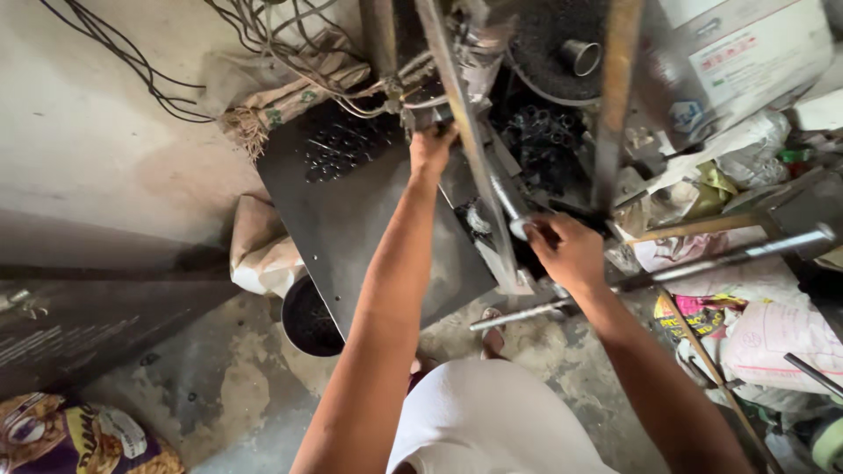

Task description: The person operates a manual press machine to form metal rings. They place a metal strip into the press, pull a lever to activate the press, and then remove the formed ring. This process is repeated multiple times.

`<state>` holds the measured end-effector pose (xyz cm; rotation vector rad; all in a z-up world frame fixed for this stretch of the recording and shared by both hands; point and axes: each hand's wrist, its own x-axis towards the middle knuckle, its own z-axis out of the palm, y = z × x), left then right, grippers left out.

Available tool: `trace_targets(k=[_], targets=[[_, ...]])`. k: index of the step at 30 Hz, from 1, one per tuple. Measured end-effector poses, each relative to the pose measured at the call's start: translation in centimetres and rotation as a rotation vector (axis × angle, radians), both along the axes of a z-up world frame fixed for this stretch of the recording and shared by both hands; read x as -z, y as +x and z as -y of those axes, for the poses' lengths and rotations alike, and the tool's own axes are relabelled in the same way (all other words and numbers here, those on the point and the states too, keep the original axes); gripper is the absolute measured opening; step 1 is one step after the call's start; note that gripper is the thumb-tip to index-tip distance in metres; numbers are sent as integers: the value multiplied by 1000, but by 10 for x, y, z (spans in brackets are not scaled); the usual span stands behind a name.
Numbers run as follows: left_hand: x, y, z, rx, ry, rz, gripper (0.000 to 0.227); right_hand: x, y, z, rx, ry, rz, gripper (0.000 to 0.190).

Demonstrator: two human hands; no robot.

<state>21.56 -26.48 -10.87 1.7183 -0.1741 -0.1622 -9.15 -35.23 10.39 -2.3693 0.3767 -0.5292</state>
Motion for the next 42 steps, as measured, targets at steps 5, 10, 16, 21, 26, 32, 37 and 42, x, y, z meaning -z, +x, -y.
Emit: trace_targets(k=[5,10,16,21,26,32,37,42], targets=[[-12,-73,-37,-49,43,164,66,-9,-43,24,-28,684,274,30],[-43,-191,-125,-171,237,-72,57,-59,-145,113,-16,-182,593,16],[-26,-257,-199,-267,114,-59,45,8,-162,231,-267,-835,332,30],[20,-246,-220,-125,-272,-144,53,146,-155,224,43,-299,-5,65],[24,-236,-226,-148,-161,-250,53,216,-129,81,-284,717,-871,54],[-8,-246,-211,-119,128,-110,37,171,-146,18,-760,1807,-550,45],[-38,-323,-174,272,110,-81,21,120,-160,158,-359,726,-357,39],[-6,-370,-142,641,797,-44,62,80,-131,301,282,803,-199,49]])
